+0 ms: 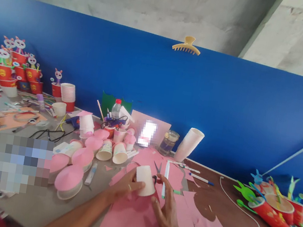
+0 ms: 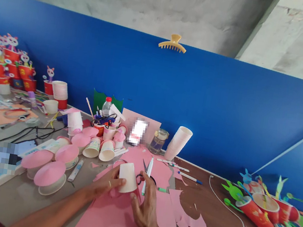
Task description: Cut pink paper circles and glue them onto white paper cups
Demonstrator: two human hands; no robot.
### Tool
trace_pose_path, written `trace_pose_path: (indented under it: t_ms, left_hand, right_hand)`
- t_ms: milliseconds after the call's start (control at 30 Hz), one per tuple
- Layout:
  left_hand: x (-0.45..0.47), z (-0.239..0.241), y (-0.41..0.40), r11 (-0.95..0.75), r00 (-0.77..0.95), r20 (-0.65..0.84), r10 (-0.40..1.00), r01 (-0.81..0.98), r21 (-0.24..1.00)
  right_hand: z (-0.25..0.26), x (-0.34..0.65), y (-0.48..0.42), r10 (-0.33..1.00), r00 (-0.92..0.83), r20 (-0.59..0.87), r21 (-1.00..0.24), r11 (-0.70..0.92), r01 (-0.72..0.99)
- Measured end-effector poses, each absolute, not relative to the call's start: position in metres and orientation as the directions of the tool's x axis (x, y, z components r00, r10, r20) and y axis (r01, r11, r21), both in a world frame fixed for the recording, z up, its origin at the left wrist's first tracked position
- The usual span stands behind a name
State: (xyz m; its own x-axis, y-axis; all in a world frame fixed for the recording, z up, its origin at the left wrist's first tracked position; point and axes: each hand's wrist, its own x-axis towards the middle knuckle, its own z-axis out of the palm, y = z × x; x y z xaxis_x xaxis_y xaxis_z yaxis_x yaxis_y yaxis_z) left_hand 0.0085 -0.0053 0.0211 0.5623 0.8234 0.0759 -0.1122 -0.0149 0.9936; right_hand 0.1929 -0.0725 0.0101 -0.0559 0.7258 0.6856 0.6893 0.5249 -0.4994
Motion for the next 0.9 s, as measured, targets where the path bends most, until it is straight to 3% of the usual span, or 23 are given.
trace_pose_path:
  t_ms: [100, 300, 467, 633, 700, 800, 900]
  left_hand:
    - [0.007, 0.021, -0.004, 0.062, 0.576, 0.078, 0.814, -0.219, 0.974]
    - [0.007, 0.021, -0.002, 0.085, 0.597, 0.066, 0.8, -0.222, 0.971]
    - [0.004, 0.029, -0.008, 0.09, 0.675, 0.088, 0.732, -0.224, 0.97]
    - [0.005, 0.03, -0.016, 0.231, 0.729, 0.031, 0.683, -0.256, 0.939]
    - [0.007, 0.028, -0.018, 0.311, 0.747, 0.024, 0.665, -0.306, 0.9]
    - [0.01, 0.026, -0.021, 0.424, 0.755, -0.018, 0.656, -0.348, 0.836]
    - [0.013, 0.026, -0.021, 0.498, 0.759, -0.038, 0.65, -0.387, 0.776]
  right_hand:
    - [0.01, 0.193, -0.072, 0.734, -0.099, 0.672, -0.466, 0.523, 0.714]
    - [-0.005, 0.197, -0.057, 0.696, -0.011, 0.718, -0.391, 0.416, 0.821]
    - [-0.011, 0.208, -0.051, 0.637, 0.21, 0.742, -0.455, 0.248, 0.855]
    - [-0.005, 0.215, -0.052, 0.564, 0.365, 0.741, -0.53, 0.156, 0.834]
    - [-0.002, 0.217, -0.051, 0.51, 0.342, 0.789, -0.48, 0.165, 0.861]
    - [0.003, 0.219, -0.05, 0.4, 0.215, 0.891, -0.309, 0.189, 0.932]
    - [0.003, 0.218, -0.048, 0.443, 0.094, 0.892, -0.186, 0.169, 0.968]
